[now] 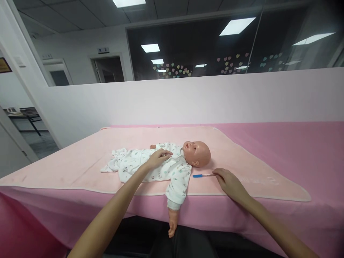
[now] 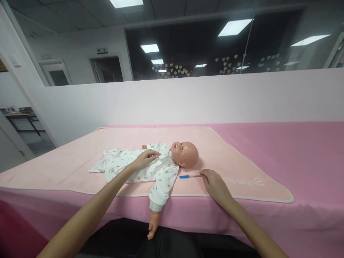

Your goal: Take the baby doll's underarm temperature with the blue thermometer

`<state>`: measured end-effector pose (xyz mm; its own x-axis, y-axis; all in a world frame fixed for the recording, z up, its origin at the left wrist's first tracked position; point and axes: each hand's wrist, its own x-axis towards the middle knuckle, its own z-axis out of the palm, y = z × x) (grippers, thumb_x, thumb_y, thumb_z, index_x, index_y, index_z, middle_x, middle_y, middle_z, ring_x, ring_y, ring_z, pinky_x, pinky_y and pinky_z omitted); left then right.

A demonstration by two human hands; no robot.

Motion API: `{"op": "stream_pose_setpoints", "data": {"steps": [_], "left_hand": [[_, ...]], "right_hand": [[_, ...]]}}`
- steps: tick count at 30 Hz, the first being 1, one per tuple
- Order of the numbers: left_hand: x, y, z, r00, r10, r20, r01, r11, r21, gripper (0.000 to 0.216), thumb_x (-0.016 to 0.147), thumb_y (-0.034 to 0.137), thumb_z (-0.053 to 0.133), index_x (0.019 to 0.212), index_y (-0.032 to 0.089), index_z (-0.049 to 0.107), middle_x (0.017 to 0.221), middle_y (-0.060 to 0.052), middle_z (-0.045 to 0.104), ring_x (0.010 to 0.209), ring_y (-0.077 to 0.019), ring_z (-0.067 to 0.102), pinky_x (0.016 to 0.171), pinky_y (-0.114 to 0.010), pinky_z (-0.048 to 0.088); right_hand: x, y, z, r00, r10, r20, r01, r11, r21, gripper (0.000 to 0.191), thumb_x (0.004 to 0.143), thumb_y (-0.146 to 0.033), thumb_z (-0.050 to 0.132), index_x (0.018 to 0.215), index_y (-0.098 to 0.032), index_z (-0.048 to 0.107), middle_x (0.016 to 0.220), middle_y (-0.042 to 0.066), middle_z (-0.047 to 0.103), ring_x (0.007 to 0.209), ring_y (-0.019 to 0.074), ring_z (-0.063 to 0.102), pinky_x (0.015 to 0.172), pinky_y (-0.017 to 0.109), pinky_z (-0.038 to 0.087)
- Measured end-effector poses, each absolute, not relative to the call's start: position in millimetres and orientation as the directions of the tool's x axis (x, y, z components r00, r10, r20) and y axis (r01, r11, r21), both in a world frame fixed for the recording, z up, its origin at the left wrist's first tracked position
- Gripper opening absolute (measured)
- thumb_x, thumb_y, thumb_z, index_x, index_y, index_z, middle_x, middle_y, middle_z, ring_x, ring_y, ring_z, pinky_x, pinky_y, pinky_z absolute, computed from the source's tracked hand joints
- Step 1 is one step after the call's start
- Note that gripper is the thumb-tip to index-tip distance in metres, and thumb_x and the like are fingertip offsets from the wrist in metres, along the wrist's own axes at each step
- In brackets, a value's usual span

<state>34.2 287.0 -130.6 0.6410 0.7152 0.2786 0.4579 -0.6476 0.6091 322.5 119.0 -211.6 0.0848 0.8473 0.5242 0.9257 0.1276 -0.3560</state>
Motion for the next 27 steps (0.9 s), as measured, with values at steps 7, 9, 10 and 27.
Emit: {"op": "stream_pose_setpoints", "data": {"steps": [7, 9, 10, 27], "left_hand": [[31.3, 283.1, -124.8, 0.666, 0.71, 0.229, 0.43, -0.617, 0.659, 0.053, 0.063, 0.054, 0.063, 0.107, 0.025, 0.063, 0.081, -0.001, 0.05, 0.072, -0.0123, 0.046, 0.068, -0.023, 0.039], [31.4, 283.0, -124.5, 0.671, 0.708, 0.22, 0.393, -0.592, 0.704, 0.05, 0.062, 0.053, 0.064, 0.101, 0.022, 0.066, 0.081, -0.001, 0.051, 0.077, -0.0135, 0.048, 0.07, -0.024, 0.04], [31.4, 283.7, -124.2, 0.672, 0.711, 0.209, 0.373, -0.568, 0.734, 0.047, 0.063, 0.053, 0.063, 0.095, 0.019, 0.067, 0.081, -0.002, 0.052, 0.078, -0.014, 0.049, 0.071, -0.024, 0.04], [48.2, 346.3, -53.7, 0.393, 0.893, 0.218, 0.904, -0.419, 0.089, 0.041, 0.087, 0.044, 0.03, 0.106, 0.015, 0.052, 0.109, -0.017, 0.057, 0.106, -0.0292, 0.051, 0.087, -0.041, 0.037]], "right_hand": [[332.0, 113.9, -212.1, 0.145, 0.875, 0.462, 0.89, 0.089, -0.447, 0.026, 0.081, -0.026, 0.038, 0.088, -0.017, 0.062, 0.095, 0.008, 0.064, 0.09, 0.0214, 0.058, 0.082, 0.036, 0.044], [329.3, 115.1, -212.5, 0.155, 0.866, 0.475, 0.889, 0.087, -0.449, 0.027, 0.08, -0.026, 0.038, 0.091, -0.017, 0.061, 0.096, 0.009, 0.064, 0.09, 0.0217, 0.057, 0.083, 0.036, 0.044], [328.1, 115.3, -212.4, 0.16, 0.861, 0.482, 0.889, 0.086, -0.45, 0.028, 0.08, -0.026, 0.038, 0.093, -0.016, 0.061, 0.098, 0.01, 0.063, 0.092, 0.022, 0.057, 0.083, 0.036, 0.043], [288.3, 123.6, -90.3, 0.183, 0.914, 0.363, 0.536, 0.217, -0.816, 0.026, 0.078, -0.04, 0.048, 0.082, -0.016, 0.059, 0.066, 0.004, 0.061, 0.061, 0.0147, 0.057, 0.06, 0.028, 0.047]]}}
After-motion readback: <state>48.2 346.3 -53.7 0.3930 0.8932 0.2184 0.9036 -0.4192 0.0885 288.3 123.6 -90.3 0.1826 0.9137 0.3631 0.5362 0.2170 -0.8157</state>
